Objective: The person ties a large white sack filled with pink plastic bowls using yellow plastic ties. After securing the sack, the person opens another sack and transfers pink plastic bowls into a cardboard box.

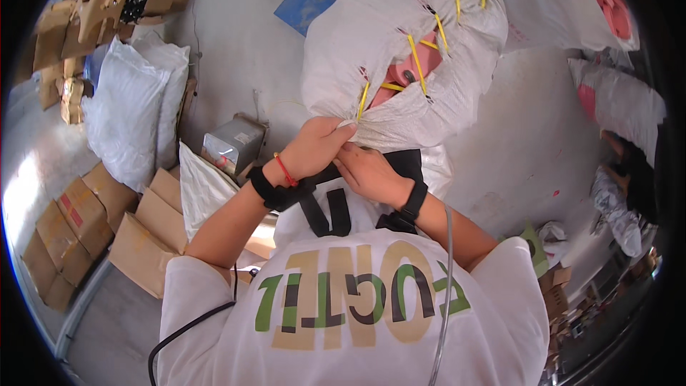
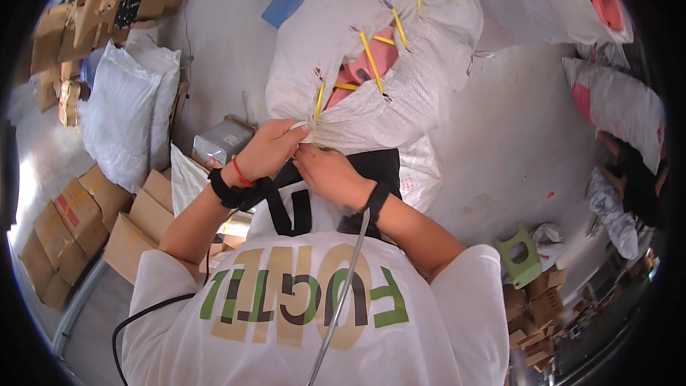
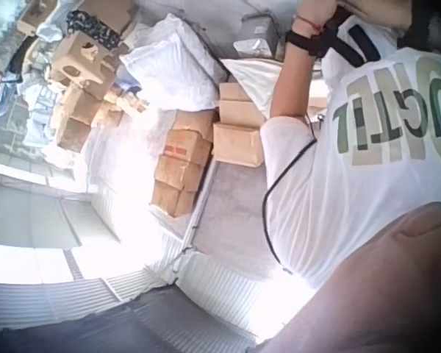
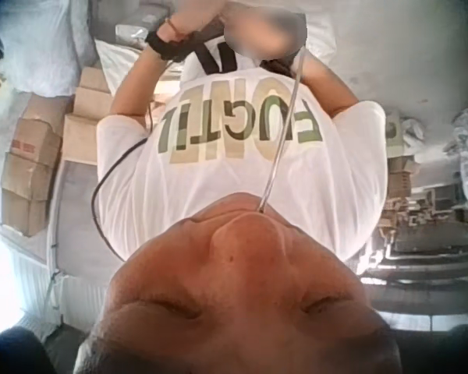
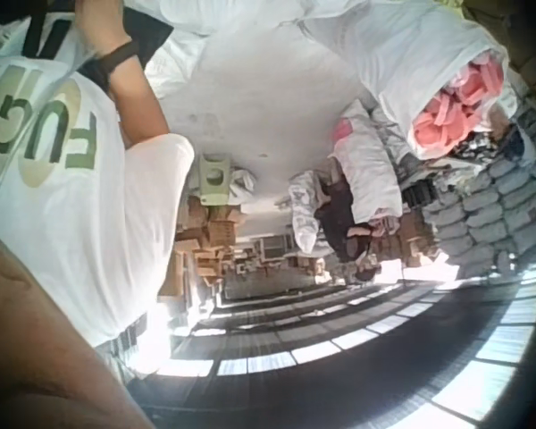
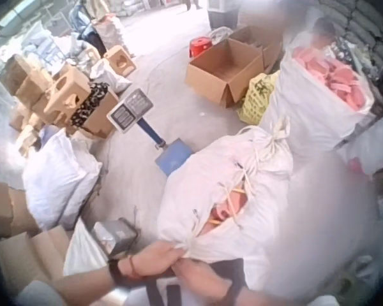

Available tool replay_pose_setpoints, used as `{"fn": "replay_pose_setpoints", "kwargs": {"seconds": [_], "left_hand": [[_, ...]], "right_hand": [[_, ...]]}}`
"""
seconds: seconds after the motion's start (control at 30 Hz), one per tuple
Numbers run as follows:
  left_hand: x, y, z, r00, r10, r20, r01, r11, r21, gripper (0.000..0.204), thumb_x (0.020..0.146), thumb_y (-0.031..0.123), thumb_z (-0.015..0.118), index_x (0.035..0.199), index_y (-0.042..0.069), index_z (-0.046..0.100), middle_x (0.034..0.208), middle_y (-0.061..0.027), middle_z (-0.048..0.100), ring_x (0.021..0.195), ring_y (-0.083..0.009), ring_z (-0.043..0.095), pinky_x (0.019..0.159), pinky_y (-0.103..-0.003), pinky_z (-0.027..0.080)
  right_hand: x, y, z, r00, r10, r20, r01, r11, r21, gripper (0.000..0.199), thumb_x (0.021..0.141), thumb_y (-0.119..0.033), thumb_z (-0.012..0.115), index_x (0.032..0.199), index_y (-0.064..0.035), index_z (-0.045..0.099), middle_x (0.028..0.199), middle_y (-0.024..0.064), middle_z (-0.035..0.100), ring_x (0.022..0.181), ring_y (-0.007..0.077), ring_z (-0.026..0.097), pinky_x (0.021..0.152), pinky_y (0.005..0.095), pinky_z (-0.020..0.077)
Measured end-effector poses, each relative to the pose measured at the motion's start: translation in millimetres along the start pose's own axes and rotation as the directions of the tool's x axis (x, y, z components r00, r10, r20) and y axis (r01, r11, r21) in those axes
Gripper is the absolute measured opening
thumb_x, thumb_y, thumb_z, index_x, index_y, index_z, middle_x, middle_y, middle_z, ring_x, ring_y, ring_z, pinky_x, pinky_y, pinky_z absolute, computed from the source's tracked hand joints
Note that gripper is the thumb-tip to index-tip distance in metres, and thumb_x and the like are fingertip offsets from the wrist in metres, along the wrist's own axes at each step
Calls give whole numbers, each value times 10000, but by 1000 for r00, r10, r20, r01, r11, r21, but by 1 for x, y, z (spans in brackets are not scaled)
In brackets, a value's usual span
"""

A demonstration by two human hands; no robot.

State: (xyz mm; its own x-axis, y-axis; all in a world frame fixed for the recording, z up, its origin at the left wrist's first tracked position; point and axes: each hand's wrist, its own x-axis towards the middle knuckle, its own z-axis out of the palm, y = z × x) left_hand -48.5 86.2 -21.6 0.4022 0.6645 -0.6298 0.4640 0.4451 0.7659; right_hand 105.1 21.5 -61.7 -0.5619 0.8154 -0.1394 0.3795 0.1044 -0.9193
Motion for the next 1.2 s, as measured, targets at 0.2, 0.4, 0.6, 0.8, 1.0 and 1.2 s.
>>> {"fn": "replay_pose_setpoints", "kwargs": {"seconds": [0.2,0.4,0.6,0.8,1.0,1.2], "left_hand": [[0,39,1,969,200,144,-222,459,860,318,876,278,548,657,53,596,625,-103,619,632,-236,620,588,-361,445],[-2,-13,38,975,224,-8,55,-203,978,221,825,311,596,702,128,615,623,-50,622,687,-227,613,712,-357,440],[9,-70,22,931,364,19,-10,-27,1000,224,809,297,611,785,76,637,874,-64,601,871,-223,546,777,-366,416],[-13,-1,23,885,464,-32,-110,278,954,242,713,227,705,747,-3,637,1107,-112,543,936,-280,558,771,-389,468],[4,-2,-4,797,567,-209,-164,536,828,238,701,151,729,783,-26,593,931,-105,609,751,-285,601,651,-361,498],[10,-1,-35,934,79,-349,7,971,239,190,728,110,675,842,-13,585,842,-177,633,732,-231,640,642,-300,497]], "right_hand": [[44,11,71,907,-257,-333,105,905,-412,243,826,-170,571,1009,-12,555,956,160,591,736,360,607,649,415,500],[62,14,105,797,-250,-549,82,947,-312,252,817,-160,573,1027,-20,556,994,165,585,751,363,609,667,421,500],[64,16,110,762,-232,-604,83,961,-265,266,809,-149,575,1044,-28,557,1033,169,579,766,367,611,685,428,501],[62,18,107,742,-224,-632,118,971,-206,282,800,-138,577,1062,-35,558,1072,173,572,781,370,613,703,434,501],[85,26,109,707,-268,-654,225,963,-151,301,791,-127,579,1079,-43,559,1110,177,566,796,373,615,721,441,501],[64,20,75,913,-216,-347,141,963,-229,271,768,-161,628,980,-8,557,953,138,582,818,260,612,632,342,525]]}}
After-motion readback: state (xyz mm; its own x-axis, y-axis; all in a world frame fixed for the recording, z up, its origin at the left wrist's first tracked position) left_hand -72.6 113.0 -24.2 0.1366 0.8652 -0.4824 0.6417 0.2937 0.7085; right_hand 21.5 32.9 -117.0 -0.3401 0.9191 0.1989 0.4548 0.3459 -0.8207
